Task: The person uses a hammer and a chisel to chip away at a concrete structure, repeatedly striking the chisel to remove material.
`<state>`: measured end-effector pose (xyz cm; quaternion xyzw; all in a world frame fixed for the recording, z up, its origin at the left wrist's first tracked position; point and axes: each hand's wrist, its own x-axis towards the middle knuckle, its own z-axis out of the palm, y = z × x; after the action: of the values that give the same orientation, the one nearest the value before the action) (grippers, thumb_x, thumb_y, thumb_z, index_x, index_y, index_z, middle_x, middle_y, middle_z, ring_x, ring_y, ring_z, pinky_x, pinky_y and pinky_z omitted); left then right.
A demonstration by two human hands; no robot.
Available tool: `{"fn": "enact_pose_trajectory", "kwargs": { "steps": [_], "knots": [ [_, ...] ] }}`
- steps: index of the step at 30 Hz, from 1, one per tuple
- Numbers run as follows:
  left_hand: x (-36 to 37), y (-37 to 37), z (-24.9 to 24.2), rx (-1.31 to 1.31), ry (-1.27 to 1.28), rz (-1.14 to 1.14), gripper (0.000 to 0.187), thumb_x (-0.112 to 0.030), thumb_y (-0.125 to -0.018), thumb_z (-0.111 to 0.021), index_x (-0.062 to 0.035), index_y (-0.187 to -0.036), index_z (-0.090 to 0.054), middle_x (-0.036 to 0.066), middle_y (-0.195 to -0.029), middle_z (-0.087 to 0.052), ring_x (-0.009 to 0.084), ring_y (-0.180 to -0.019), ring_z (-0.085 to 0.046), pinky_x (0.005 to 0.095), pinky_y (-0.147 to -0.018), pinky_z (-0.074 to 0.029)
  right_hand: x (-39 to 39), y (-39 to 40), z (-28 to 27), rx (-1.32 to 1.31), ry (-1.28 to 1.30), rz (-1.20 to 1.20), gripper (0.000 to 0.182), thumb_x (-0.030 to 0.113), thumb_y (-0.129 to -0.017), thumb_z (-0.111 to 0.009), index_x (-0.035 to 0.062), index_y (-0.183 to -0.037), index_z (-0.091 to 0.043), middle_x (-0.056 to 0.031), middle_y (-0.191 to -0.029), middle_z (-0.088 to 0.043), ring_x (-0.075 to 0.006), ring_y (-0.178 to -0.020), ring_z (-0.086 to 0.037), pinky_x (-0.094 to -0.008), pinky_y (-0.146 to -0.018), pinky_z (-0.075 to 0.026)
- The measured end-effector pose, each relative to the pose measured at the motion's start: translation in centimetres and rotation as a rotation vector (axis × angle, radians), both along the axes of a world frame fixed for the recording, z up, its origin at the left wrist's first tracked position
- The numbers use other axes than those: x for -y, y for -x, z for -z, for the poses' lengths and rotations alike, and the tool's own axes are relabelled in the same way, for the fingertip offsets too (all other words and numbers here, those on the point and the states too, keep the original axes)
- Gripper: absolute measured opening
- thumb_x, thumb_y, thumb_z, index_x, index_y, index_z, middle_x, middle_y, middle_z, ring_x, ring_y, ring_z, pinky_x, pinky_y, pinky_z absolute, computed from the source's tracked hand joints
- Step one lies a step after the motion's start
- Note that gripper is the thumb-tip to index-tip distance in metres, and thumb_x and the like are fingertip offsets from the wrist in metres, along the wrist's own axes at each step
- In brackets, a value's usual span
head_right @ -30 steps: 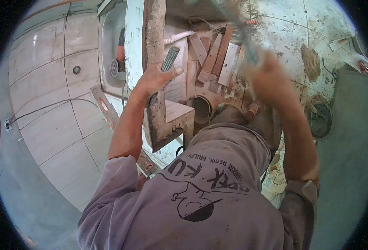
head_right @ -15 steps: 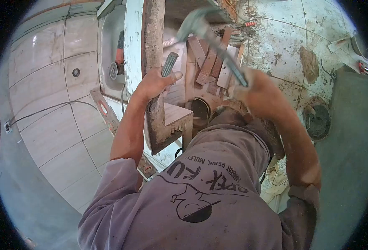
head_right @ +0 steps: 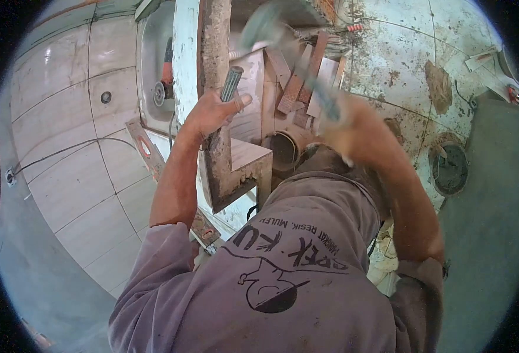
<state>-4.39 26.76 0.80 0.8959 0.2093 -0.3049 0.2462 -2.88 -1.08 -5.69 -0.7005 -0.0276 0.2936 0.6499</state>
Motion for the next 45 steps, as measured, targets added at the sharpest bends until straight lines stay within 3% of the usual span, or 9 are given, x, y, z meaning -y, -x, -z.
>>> {"fn": "enact_pose_trajectory", "kwargs": {
  "steps": [3,10,14,20,23,29,36,42,45],
  "knots": [
    [-0.3,0.1,0.5,-0.035,-0.008,-0.022,0.049,-0.047,-0.073,-0.070,0.0007,-0.079,-0.063,0.006,-0.063,-0.055,0.0159,-0.061,-0.051,0.0326,-0.060,-0.044,1.5,0.2,-1.8,0.006,0.051,-0.307,0.018,0.019,-0.079,-0.061,0.0070,-0.084,-0.049,0.0029,-0.064,-0.044,-0.0057,-0.055,-0.044,-0.0238,-0.049,-0.038],
    [-0.1,0.2,0.1,-0.017,-0.045,-0.007,0.048,-0.049,-0.075,-0.068,-0.0056,-0.061,-0.053,0.002,-0.055,-0.049,0.0133,-0.049,-0.048,0.0297,-0.048,-0.040,1.2,-1.8,-2.8,-0.221,-0.094,0.219,0.021,0.019,-0.079,-0.062,0.0021,-0.081,-0.051,-0.0042,-0.067,-0.052,-0.0131,-0.056,-0.050,-0.0273,-0.052,-0.041],
    [-0.1,0.4,1.3,0.085,0.012,0.048,0.050,-0.049,-0.076,-0.068,-0.0041,-0.061,-0.053,0.003,-0.055,-0.051,0.0140,-0.049,-0.049,0.0302,-0.050,-0.042,0.7,0.5,-0.5,0.243,0.069,-0.261,0.021,0.018,-0.080,-0.059,-0.0008,-0.085,-0.051,-0.0060,-0.070,-0.053,-0.0162,-0.063,-0.054,-0.0292,-0.056,-0.044],
    [-0.8,0.1,1.2,-0.005,-0.104,0.073,0.044,-0.042,-0.076,-0.069,-0.0024,-0.064,-0.054,0.004,-0.057,-0.053,0.0149,-0.051,-0.053,0.0310,-0.050,-0.043,1.1,-3.3,-1.5,-0.226,-0.061,-0.001,0.027,0.021,-0.081,-0.061,-0.0006,-0.095,-0.053,-0.0056,-0.078,-0.053,-0.0150,-0.075,-0.053,-0.0308,-0.068,-0.044],
    [-0.9,0.2,2.5,0.070,-0.067,0.051,0.040,-0.036,-0.077,-0.070,-0.0019,-0.065,-0.053,0.005,-0.056,-0.052,0.0150,-0.050,-0.052,0.0313,-0.049,-0.044,-0.1,-1.1,-0.4,0.247,0.217,-0.416,0.023,0.021,-0.082,-0.061,0.0023,-0.089,-0.050,-0.0044,-0.076,-0.052,-0.0113,-0.070,-0.051,-0.0274,-0.062,-0.044],
    [-0.8,0.3,1.9,0.054,-0.090,0.042,0.037,-0.033,-0.078,-0.069,-0.0009,-0.067,-0.053,0.006,-0.055,-0.053,0.0157,-0.048,-0.053,0.0323,-0.049,-0.045,0.6,-4.5,-0.9,-0.246,-0.036,-0.093,0.024,0.023,-0.082,-0.062,0.0027,-0.085,-0.049,-0.0026,-0.068,-0.049,-0.0123,-0.059,-0.048,-0.0275,-0.055,-0.044],
    [-0.3,-0.2,2.1,0.014,-0.162,0.046,0.035,-0.031,-0.079,-0.067,0.0008,-0.070,-0.056,0.009,-0.054,-0.054,0.0194,-0.049,-0.059,0.0343,-0.051,-0.047,0.6,-2.8,0.7,-0.151,-0.028,-0.423,0.019,0.020,-0.085,-0.058,0.0036,-0.084,-0.049,0.0015,-0.056,-0.045,-0.0086,-0.041,-0.044,-0.0228,-0.036,-0.040],
    [0.0,0.0,1.8,-0.027,-0.217,0.048,0.037,-0.032,-0.078,-0.066,0.0037,-0.078,-0.059,0.016,-0.062,-0.059,0.0270,-0.061,-0.063,0.0394,-0.063,-0.048,-0.1,-4.3,0.8,-0.162,-0.152,0.018,0.020,0.020,-0.082,-0.058,0.0023,-0.083,-0.048,-0.0025,-0.058,-0.049,-0.0121,-0.045,-0.049,-0.0286,-0.039,-0.040],
    [0.6,-0.2,1.6,-0.039,-0.186,0.030,0.036,-0.032,-0.078,-0.067,0.0033,-0.078,-0.059,0.014,-0.060,-0.059,0.0256,-0.058,-0.062,0.0386,-0.061,-0.048,-0.1,-2.5,-1.3,-0.138,0.037,-0.415,0.019,0.019,-0.081,-0.057,0.0015,-0.077,-0.049,-0.0048,-0.062,-0.052,-0.0149,-0.049,-0.051,-0.0309,-0.044,-0.042]
  ]
}}
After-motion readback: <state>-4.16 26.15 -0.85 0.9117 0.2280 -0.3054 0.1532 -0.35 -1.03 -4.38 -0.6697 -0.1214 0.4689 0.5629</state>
